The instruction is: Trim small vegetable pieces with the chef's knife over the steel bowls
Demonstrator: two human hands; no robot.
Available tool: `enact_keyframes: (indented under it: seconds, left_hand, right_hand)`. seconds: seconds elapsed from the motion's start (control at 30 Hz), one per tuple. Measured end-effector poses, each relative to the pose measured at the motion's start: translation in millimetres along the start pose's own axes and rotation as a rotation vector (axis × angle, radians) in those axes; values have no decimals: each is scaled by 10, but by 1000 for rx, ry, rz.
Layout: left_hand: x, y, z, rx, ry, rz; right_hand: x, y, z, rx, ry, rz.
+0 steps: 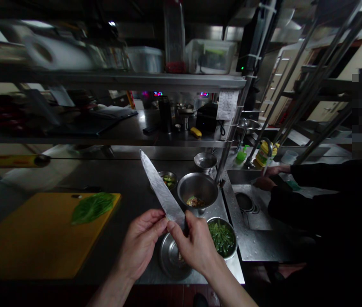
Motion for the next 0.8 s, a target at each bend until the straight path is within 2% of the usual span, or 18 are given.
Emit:
enact_keyframes:
  seconds: [0.1, 0.2, 0.3, 0.4, 0.5, 0.6, 0.7, 0.8]
  left_hand:
    - [-8, 41, -20, 5, 18, 35]
    - [15, 97, -104, -27, -50, 13]
    - [60, 123, -227, -62, -173, -58]
    - [91, 112, -313, -54, -260, -117]
    - [118, 97, -348, -41, -317, -163]
    - [139, 93, -360, -46, -347, -197]
    - [148, 93, -375, -61, -371, -217]
    - [147, 89, -396, -64, -402, -226]
  right_hand:
    - [-25, 5, 47, 44, 27, 21]
    - [-17, 16, 63, 108, 149, 32]
    - [-8, 57, -54, 100, 293, 30]
    - [-91, 164, -266, 23, 265, 49]
    - [-202, 363, -514, -120, 53, 39]
    - [-232, 642, -709, -248, -257, -19]
    - [-248, 951, -813, -295, -567, -13]
    - [-290, 1218, -861, -270, -810, 37]
Point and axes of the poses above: each hand's wrist, its own y-axis towards the middle knuckle, its own z-axis out of the palm, x = y × z, the point moved 7 cm from there along y, towards the middle knuckle, and after that the axes turned 8 degrees about y, right-handed, at the moved point
